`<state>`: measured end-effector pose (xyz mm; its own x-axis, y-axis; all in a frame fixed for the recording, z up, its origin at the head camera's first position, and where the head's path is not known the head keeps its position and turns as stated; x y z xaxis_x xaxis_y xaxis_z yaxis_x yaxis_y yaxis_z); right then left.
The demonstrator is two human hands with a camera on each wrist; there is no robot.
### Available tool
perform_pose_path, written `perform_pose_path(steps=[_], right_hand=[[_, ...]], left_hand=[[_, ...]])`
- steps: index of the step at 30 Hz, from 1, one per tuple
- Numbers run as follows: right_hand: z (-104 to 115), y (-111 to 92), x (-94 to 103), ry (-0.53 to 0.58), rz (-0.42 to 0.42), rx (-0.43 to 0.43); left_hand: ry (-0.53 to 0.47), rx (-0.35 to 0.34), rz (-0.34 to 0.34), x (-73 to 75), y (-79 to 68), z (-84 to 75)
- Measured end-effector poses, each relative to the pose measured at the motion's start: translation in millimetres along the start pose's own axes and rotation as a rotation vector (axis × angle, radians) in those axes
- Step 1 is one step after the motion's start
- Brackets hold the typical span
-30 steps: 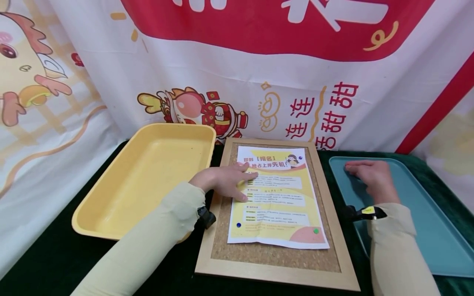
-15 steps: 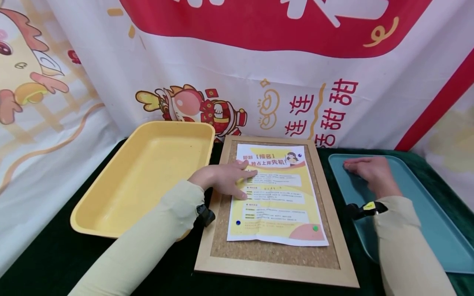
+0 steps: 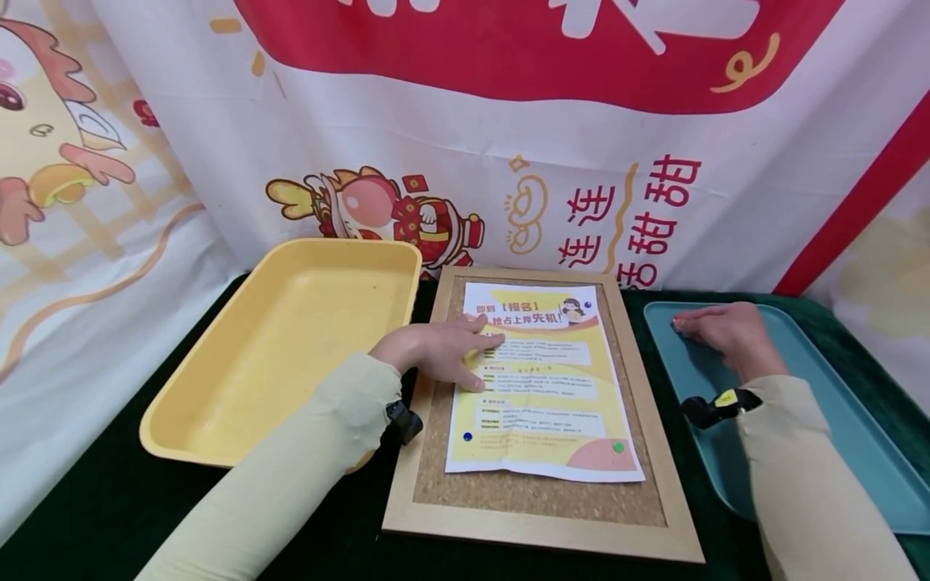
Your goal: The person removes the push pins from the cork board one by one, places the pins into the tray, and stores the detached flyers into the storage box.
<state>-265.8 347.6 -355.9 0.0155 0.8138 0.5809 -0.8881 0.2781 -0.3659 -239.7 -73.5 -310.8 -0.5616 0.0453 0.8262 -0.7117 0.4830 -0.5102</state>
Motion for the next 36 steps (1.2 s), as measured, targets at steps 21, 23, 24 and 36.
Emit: perform_pose_path(steps=[21,23,24,36], right_hand=[[-1.8,1.0,1.1,-0.070,0.034,0.073],[-2.8,1.6,0.9,-0.072,0.031,0.068],[-3.2,1.7,0.9,-0.075,0.029,0.064],[-3.8,2.7,2.1,-0.077,0.056,0.040]], left_hand=[[0.005,-0.006,0.001,0.7,-1.0,1.2],[0.005,-0.005,0.001,0.3,-0.7,0.9],[0.005,-0.005,0.001,0.2,-0.6,0.7],[-0.001,0.002,0.002,-0.4,-0.7,1.5]])
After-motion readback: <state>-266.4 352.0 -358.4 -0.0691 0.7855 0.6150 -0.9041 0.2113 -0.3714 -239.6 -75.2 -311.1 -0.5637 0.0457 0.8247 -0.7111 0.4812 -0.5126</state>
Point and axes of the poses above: each hand's wrist, its own y-axis towards the middle knuckle, its own x-axis out of the back of the hand, z = x × y, the point moved 1 cm from there along y, towards the middle knuckle, and after that the axes turned 6 degrees about x, right-handed, at the moved point
